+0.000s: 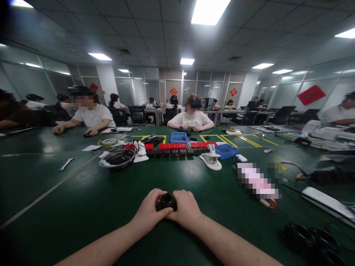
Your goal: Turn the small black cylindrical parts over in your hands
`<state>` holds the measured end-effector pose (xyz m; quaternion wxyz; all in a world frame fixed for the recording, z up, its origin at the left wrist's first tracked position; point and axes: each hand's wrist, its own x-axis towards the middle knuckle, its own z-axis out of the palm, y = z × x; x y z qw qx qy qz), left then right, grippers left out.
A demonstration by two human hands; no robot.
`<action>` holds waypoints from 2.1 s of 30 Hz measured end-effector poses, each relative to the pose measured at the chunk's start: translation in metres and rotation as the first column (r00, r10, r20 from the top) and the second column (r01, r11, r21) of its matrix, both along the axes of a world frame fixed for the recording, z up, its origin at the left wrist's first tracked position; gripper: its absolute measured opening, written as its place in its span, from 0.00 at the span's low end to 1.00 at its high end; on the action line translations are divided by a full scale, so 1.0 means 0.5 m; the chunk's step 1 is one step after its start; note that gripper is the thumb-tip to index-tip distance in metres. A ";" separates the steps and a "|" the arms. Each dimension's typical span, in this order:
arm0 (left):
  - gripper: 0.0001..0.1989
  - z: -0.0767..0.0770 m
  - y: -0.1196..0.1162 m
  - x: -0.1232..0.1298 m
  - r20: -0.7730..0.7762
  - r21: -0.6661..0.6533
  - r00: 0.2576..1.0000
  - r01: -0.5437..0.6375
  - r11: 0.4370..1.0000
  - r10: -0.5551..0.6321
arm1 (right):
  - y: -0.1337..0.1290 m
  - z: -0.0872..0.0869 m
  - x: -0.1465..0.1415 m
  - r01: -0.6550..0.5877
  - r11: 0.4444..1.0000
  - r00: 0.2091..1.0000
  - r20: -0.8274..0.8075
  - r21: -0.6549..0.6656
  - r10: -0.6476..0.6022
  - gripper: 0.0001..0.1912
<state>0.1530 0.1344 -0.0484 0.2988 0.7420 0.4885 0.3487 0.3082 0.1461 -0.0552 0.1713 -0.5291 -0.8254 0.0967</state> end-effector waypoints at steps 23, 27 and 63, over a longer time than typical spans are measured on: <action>0.18 0.018 0.024 -0.024 0.019 -0.148 0.961 0.277 0.950 -0.277 | 0.035 0.033 0.051 -0.481 0.824 0.865 -0.318 -0.300 0.389 0.14; 0.18 0.021 0.023 -0.022 -0.003 -0.152 0.964 0.262 0.953 -0.266 | 0.038 0.026 0.052 -0.479 0.824 0.864 -0.330 -0.302 0.381 0.15; 0.17 0.011 0.020 -0.019 0.043 -0.139 0.975 0.220 0.966 -0.216 | 0.028 0.019 0.047 -0.426 0.860 0.891 -0.298 -0.282 0.343 0.17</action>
